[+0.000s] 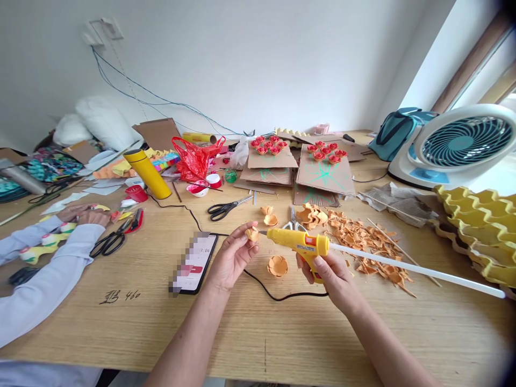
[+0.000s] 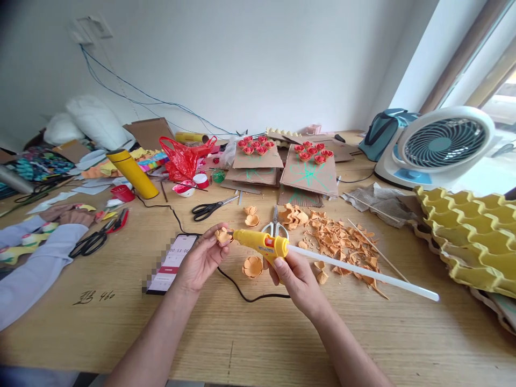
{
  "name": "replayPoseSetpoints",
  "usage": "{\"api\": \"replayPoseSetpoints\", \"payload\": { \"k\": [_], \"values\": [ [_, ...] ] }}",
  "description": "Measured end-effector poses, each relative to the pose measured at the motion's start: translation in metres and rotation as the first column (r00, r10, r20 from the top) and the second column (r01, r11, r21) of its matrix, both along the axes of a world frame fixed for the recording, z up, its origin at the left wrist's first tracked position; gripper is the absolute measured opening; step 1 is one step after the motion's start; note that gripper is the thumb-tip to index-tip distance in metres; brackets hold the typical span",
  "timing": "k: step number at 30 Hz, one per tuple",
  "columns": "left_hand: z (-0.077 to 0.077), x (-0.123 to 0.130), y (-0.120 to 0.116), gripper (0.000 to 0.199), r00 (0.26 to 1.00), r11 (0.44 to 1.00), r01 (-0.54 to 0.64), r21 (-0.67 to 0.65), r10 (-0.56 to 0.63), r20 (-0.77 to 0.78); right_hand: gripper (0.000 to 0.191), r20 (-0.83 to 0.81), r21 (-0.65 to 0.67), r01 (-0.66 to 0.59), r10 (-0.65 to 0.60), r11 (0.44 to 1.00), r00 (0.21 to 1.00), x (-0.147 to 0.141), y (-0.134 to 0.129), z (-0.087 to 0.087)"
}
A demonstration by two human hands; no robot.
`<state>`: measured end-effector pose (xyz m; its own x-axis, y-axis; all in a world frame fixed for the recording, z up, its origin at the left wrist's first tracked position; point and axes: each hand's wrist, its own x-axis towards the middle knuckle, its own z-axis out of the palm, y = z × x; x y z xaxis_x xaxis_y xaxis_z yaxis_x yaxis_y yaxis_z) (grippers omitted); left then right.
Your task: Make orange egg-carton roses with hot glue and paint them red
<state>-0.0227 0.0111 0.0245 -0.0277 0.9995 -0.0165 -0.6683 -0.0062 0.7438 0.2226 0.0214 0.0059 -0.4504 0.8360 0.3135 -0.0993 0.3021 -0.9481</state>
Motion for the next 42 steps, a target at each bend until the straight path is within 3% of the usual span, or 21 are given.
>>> {"api": "replayPoseSetpoints", "payload": {
  "k": [42],
  "values": [
    [-0.0057, 0.0000, 0.0010, 0.038, 0.986, 0.992, -0.100, 0.078, 0.110, -0.128, 0.044, 0.010, -0.010, -0.009, 0.010, 1.000, 1.000, 0.0001, -0.0017, 0.0036]
  ]
}}
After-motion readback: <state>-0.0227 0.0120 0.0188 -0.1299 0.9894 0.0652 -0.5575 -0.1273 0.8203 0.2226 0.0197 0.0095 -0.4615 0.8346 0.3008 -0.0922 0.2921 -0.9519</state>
